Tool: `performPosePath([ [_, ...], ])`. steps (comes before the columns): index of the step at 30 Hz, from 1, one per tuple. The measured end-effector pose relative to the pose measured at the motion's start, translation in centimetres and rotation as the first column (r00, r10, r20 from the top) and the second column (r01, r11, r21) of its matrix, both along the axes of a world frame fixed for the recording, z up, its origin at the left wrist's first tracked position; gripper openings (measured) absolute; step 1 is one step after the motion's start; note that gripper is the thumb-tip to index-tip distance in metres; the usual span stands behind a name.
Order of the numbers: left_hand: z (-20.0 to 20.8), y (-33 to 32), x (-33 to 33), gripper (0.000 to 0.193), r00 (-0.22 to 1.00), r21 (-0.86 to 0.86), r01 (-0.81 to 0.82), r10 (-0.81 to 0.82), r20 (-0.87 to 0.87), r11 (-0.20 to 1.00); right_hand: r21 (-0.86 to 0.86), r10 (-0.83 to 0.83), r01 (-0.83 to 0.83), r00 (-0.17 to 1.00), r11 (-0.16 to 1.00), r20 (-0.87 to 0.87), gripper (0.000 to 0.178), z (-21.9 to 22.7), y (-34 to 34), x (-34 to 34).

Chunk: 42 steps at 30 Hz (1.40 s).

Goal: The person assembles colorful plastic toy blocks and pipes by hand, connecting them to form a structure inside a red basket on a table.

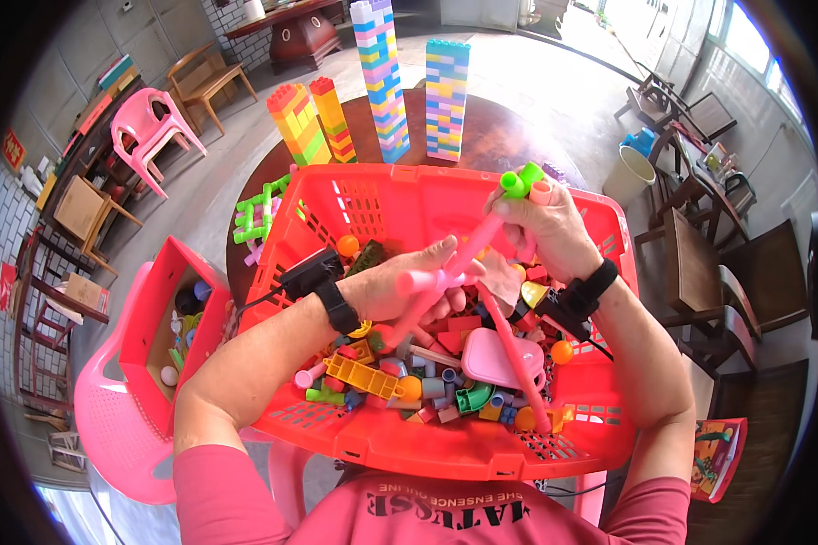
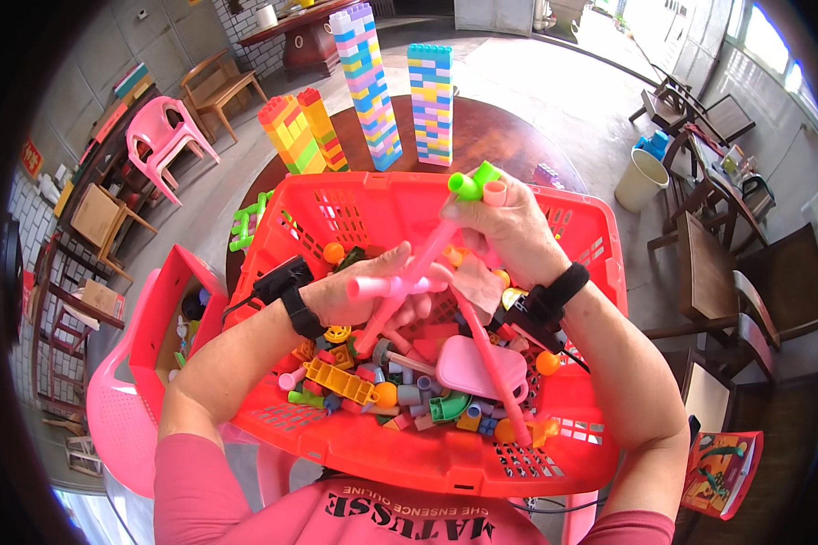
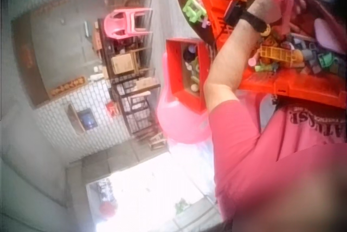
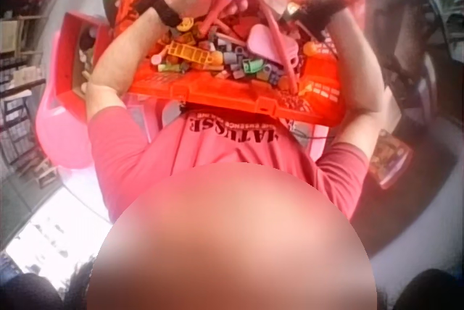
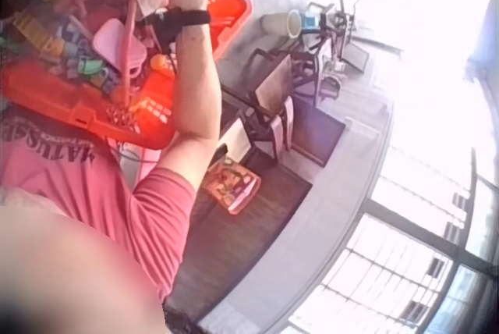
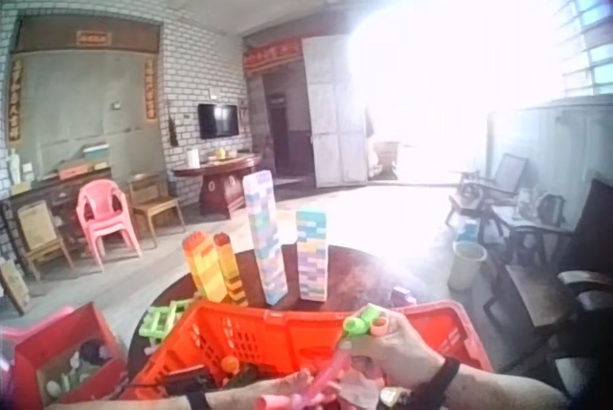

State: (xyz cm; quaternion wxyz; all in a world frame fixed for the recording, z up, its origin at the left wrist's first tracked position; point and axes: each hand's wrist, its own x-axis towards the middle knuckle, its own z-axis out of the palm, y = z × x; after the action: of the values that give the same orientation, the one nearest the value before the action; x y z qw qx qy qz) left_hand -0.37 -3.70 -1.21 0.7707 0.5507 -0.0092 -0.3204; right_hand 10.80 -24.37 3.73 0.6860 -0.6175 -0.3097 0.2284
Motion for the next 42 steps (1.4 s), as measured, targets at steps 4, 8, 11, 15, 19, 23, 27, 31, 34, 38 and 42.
performPosePath([
  [4,0.7,-0.3,0.6,0.055,0.968,-0.186,-0.154,0.186,0.17,0.97,0.054,-0.152,0.155,0.986,0.986,-0.069,0.01,0.0,-0.2,1.0],
  [8,0.7,-0.9,0.5,0.041,0.825,0.034,-0.379,0.321,0.464,0.925,0.125,-0.146,0.158,0.985,0.98,-0.097,0.011,0.0,-0.3,1.4],
  [11,0.6,-1.5,0.5,0.037,0.835,0.209,-0.351,0.204,0.511,0.913,0.127,-0.148,0.161,0.984,0.979,-0.101,0.011,-0.2,0.1,0.7],
  [15,0.9,-2.2,-0.5,0.04,0.794,0.115,-0.39,0.27,0.545,0.913,0.194,-0.087,0.111,0.988,0.975,-0.127,0.01,0.0,0.5,0.0],
  [19,1.8,-2.3,-0.8,0.037,0.838,0.091,-0.36,0.278,0.47,0.929,0.252,-0.055,0.074,0.995,0.965,-0.082,0.007,0.4,0.4,0.0],
  [23,2.0,-2.4,-1.1,0.035,0.855,0.067,-0.346,0.285,0.433,0.936,0.254,-0.048,0.069,0.995,0.965,-0.089,0.006,0.4,0.4,-0.1],
  [27,1.5,-2.8,-1.1,0.037,0.809,0.076,-0.412,0.326,0.489,0.908,0.238,-0.075,0.096,0.992,0.967,-0.097,0.007,0.3,0.5,-0.3],
  [31,0.9,-3.0,-0.9,0.03,0.795,0.127,-0.446,0.327,0.511,0.886,0.198,-0.12,0.142,0.986,0.97,-0.119,0.008,-0.1,0.6,-0.8],
  [34,0.9,-3.1,-1.0,0.027,0.787,0.155,-0.472,0.336,0.517,0.868,0.185,-0.142,0.162,0.983,0.969,-0.116,0.007,-0.5,0.7,-0.9],
  [38,1.4,-3.4,-1.2,0.026,0.778,0.176,-0.485,0.331,0.534,0.856,0.202,-0.185,0.208,0.975,0.957,-0.125,0.007,-0.7,0.9,-1.1],
  [42,2.6,-3.0,-1.1,0.028,0.824,0.261,-0.446,0.278,0.494,0.856,0.19,-0.151,0.164,0.985,0.968,-0.08,0.014,-0.2,0.6,-1.1],
])
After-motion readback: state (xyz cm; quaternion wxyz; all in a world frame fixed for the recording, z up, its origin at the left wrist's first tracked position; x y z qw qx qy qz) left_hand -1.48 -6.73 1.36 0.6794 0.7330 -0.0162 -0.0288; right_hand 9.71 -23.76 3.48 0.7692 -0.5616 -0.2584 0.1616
